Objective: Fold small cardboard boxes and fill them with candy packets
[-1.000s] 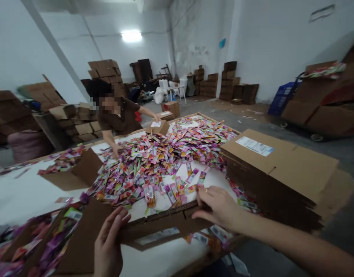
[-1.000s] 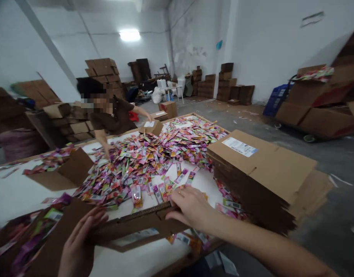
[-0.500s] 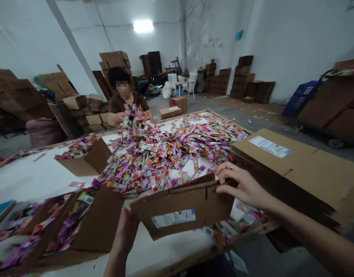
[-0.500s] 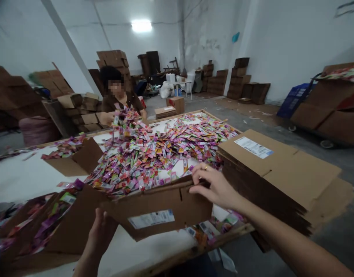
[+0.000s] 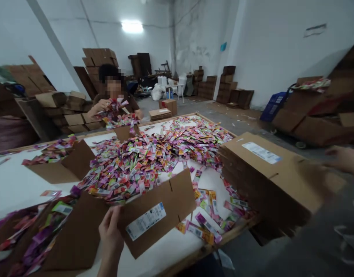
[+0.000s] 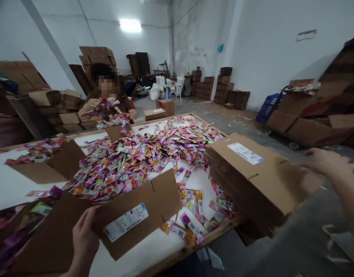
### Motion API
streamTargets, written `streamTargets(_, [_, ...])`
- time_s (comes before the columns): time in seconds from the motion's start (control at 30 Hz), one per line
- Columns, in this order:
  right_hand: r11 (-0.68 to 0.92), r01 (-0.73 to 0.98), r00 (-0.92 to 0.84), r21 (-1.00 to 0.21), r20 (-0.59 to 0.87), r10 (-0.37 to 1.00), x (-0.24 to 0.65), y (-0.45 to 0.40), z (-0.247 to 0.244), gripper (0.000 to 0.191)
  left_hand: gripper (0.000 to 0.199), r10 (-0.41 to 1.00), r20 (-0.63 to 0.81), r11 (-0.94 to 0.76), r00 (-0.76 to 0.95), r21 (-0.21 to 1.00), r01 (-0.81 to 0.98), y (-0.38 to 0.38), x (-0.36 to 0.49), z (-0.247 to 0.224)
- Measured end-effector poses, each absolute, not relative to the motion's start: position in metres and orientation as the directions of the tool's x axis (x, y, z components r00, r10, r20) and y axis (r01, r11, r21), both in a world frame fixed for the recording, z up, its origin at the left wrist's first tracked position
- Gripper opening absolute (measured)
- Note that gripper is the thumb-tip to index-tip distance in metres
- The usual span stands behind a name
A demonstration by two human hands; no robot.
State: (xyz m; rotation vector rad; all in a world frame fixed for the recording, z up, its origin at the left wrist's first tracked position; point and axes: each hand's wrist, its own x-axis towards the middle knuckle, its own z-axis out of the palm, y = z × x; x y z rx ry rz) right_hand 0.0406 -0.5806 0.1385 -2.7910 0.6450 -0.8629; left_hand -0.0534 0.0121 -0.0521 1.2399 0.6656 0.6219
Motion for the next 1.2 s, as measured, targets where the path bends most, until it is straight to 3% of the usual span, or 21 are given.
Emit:
streamTargets(0.03, [-0.849,-0.467,0.675,-0.248,0.519,-0.523,0.040,-0.552,0.130,0.069,0.042,0.741,-0.069,0.165,0.668,0.983,-0.081,0.013,-0.056,-0.049])
streamTargets(0.07, [-0.891,-0.391,0.719,-0.230,0.528,-0.452,0.039,-0.518,0.119,0.070,0.042,0.731,-0.034,0.128,0.681,0.988,-0.088,0.013,-0.058,-0.046])
streamTargets(0.13, [-0.919,-0.037,0.818,-0.393,0.516,-0.254,0.030,-0.437,0.089,0.068,0.042,0.686,-0.013,0.089,0.727,0.994,-0.067,0.013,-0.065,-0.040])
streamTargets(0.2, [-0.723,0.270,0.935,-0.635,0.354,0.038,0.018,-0.358,0.048,0.074,0.041,0.619,-0.032,0.073,0.785,0.997,-0.018,0.012,-0.074,-0.035])
streamTargets(0.27, [-0.483,0.265,0.964,-0.835,0.211,0.164,0.006,-0.293,0.004,0.075,0.042,0.565,-0.067,0.064,0.822,0.997,0.038,0.011,-0.083,-0.033])
streamTargets(0.33, [-0.330,0.154,0.988,-0.931,0.142,0.059,-0.003,-0.249,-0.030,0.070,0.045,0.556,-0.126,0.089,0.822,0.992,0.091,0.011,-0.093,-0.035])
streamTargets(0.4, [-0.261,0.110,0.989,-0.959,0.132,-0.069,-0.010,-0.226,-0.046,0.064,0.053,0.595,-0.184,0.137,0.783,0.982,0.127,0.012,-0.101,-0.036])
streamTargets(0.47, [-0.217,0.123,0.990,-0.968,0.134,-0.040,-0.016,-0.215,-0.044,0.060,0.062,0.665,-0.191,0.137,0.722,0.982,0.133,0.013,-0.108,-0.035])
streamTargets(0.6, [-0.028,0.125,0.905,-0.992,0.103,0.413,-0.023,-0.211,-0.021,0.073,0.065,0.762,-0.035,-0.029,0.647,0.996,0.088,0.015,-0.116,-0.021])
streamTargets(0.67, [0.042,0.083,0.852,-0.996,0.093,0.516,-0.018,-0.213,-0.018,0.081,0.064,0.753,0.060,-0.186,0.655,0.975,0.125,0.017,-0.122,-0.014])
streamTargets(0.77, [0.059,0.003,0.807,-0.998,0.038,0.589,-0.002,-0.213,-0.026,0.083,0.064,0.582,0.115,-0.494,0.805,0.836,0.237,0.014,-0.133,-0.011])
streamTargets(0.87, [-0.047,0.022,0.725,-0.999,-0.016,0.689,0.010,-0.205,-0.034,0.089,0.071,0.338,0.047,-0.759,0.940,0.605,0.243,0.004,-0.137,-0.009])
streamTargets(0.97, [-0.141,0.114,0.699,-0.983,-0.022,0.714,0.016,-0.185,-0.038,0.105,0.056,0.211,-0.204,-0.889,0.956,0.368,0.274,-0.001,-0.124,0.000])
streamTargets(1.03, [-0.117,0.059,0.674,-0.991,-0.047,0.737,0.023,-0.173,-0.040,0.109,0.055,0.186,-0.289,-0.919,0.939,0.286,0.270,0.001,-0.106,0.004])
streamTargets(1.13, [-0.058,-0.099,0.712,-0.993,-0.111,0.693,0.032,-0.166,-0.039,0.089,0.051,0.231,-0.190,-0.919,0.954,0.279,0.278,0.009,-0.081,-0.002])
streamTargets(1.2, [-0.038,0.018,0.876,-0.999,-0.003,0.481,0.026,-0.169,-0.035,0.066,0.042,0.269,-0.101,-0.892,0.958,0.349,0.287,0.012,-0.070,-0.015])
